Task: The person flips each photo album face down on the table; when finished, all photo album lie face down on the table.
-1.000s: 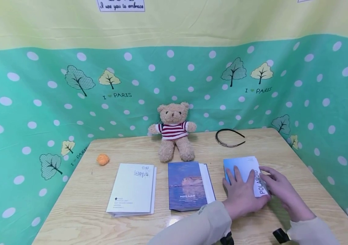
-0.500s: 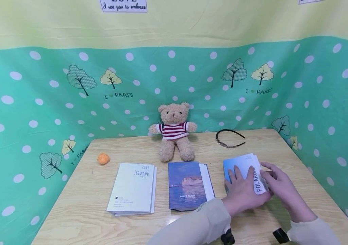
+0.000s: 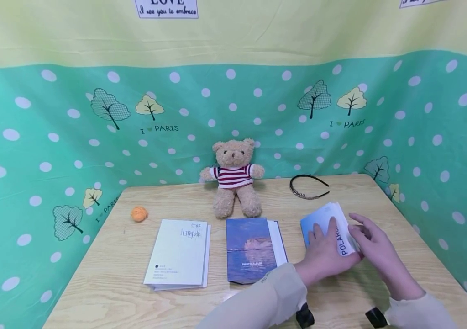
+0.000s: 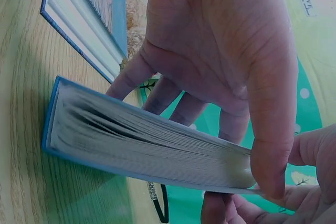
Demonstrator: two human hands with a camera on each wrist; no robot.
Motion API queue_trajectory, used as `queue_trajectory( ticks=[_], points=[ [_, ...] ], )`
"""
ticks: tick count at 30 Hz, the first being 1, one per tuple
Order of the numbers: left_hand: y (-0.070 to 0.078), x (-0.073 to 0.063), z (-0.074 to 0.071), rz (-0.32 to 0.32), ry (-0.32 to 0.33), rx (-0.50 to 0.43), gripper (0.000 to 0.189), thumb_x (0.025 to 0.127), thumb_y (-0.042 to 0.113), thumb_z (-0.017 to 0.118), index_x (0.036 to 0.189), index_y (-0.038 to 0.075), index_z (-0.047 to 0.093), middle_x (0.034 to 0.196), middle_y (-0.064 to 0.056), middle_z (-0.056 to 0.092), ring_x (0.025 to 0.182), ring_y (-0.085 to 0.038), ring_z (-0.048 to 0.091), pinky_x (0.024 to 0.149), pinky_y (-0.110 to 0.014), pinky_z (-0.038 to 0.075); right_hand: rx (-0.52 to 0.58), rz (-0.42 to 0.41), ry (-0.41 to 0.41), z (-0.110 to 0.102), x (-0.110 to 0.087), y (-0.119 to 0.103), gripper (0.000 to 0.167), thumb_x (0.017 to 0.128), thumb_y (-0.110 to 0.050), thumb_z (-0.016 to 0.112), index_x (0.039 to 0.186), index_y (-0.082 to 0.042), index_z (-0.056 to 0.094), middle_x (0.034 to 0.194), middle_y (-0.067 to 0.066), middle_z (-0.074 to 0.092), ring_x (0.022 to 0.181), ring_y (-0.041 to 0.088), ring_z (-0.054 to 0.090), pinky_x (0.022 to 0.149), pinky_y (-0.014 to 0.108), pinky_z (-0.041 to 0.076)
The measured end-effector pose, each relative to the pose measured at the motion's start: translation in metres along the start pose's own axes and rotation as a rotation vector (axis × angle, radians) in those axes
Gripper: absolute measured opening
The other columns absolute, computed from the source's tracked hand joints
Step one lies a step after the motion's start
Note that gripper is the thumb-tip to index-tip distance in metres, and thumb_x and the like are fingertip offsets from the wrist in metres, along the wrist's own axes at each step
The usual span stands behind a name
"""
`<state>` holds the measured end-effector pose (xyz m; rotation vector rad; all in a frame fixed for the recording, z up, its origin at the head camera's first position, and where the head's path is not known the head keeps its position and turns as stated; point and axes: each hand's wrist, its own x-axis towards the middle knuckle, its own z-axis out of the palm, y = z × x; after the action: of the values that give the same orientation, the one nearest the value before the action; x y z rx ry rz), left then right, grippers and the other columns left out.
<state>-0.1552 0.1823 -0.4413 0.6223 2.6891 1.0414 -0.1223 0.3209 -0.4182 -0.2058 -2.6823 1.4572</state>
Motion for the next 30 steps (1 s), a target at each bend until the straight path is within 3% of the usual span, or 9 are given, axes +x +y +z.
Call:
queue_trajectory(
  ticks=[3, 7, 11, 19, 27, 30],
  points=[
    [-0.001, 0.000, -0.002, 0.012, 0.002, -0.034, 0.104, 0.075, 0.068, 0.067, 0.156, 0.029, 0.015, 0.142, -0.013, 0.038, 0.121, -0.025, 0.045, 0.088, -0.033, 0.048, 0.007, -0.015, 0.002, 0.001, 0.000, 0.000, 0.061, 0.105, -0.037, 0.037, 0.152, 0.000, 0.025, 0.131, 0.032, 0.050, 0.110, 0.033, 0.052, 0.074, 0.027, 0.049],
    [-0.002, 0.000, -0.004, -0.001, -0.004, -0.100, 0.108, 0.073, 0.066, 0.070, 0.157, 0.028, 0.014, 0.137, -0.008, 0.043, 0.106, -0.017, 0.050, 0.080, -0.029, 0.049, 0.027, -0.013, -0.002, 0.001, -0.002, -0.001, 0.061, 0.105, -0.038, 0.037, 0.153, -0.001, 0.025, 0.131, 0.030, 0.050, 0.103, 0.014, 0.054, 0.077, 0.031, 0.050],
    [-0.003, 0.000, -0.004, -0.024, -0.013, -0.154, 0.112, 0.072, 0.065, 0.072, 0.157, 0.031, 0.008, 0.147, -0.010, 0.038, 0.116, -0.020, 0.051, 0.086, -0.032, 0.050, 0.051, -0.032, -0.014, 0.002, -0.003, -0.002, 0.060, 0.106, -0.037, 0.037, 0.152, -0.001, 0.025, 0.132, 0.030, 0.050, 0.098, 0.000, 0.052, 0.078, 0.031, 0.051],
    [-0.005, -0.001, -0.007, 0.018, 0.009, -0.235, 0.114, 0.074, 0.058, 0.075, 0.158, 0.027, 0.005, 0.131, -0.005, 0.048, 0.096, -0.009, 0.051, 0.080, -0.023, 0.048, 0.093, -0.116, -0.031, 0.001, -0.004, 0.002, 0.055, 0.107, -0.032, 0.035, 0.149, 0.004, 0.030, 0.132, 0.029, 0.050, 0.093, 0.000, 0.057, 0.073, 0.026, 0.051],
    [-0.010, -0.004, -0.009, 0.058, 0.023, -0.337, 0.113, 0.075, 0.047, 0.078, 0.158, 0.025, 0.004, 0.147, 0.000, 0.040, 0.116, -0.012, 0.051, 0.091, -0.027, 0.047, 0.174, -0.155, -0.103, 0.002, -0.004, 0.013, 0.051, 0.108, -0.028, 0.033, 0.143, 0.009, 0.037, 0.126, 0.018, 0.055, 0.097, 0.001, 0.060, 0.075, 0.029, 0.054],
    [-0.010, -0.005, -0.010, 0.052, 0.023, -0.359, 0.113, 0.075, 0.043, 0.078, 0.158, 0.026, 0.004, 0.150, 0.002, 0.037, 0.121, -0.013, 0.049, 0.094, -0.028, 0.046, 0.213, -0.149, -0.136, 0.003, -0.004, 0.017, 0.051, 0.108, -0.027, 0.032, 0.143, 0.010, 0.035, 0.128, 0.020, 0.054, 0.098, 0.001, 0.060, 0.076, 0.031, 0.055]
  ],
)
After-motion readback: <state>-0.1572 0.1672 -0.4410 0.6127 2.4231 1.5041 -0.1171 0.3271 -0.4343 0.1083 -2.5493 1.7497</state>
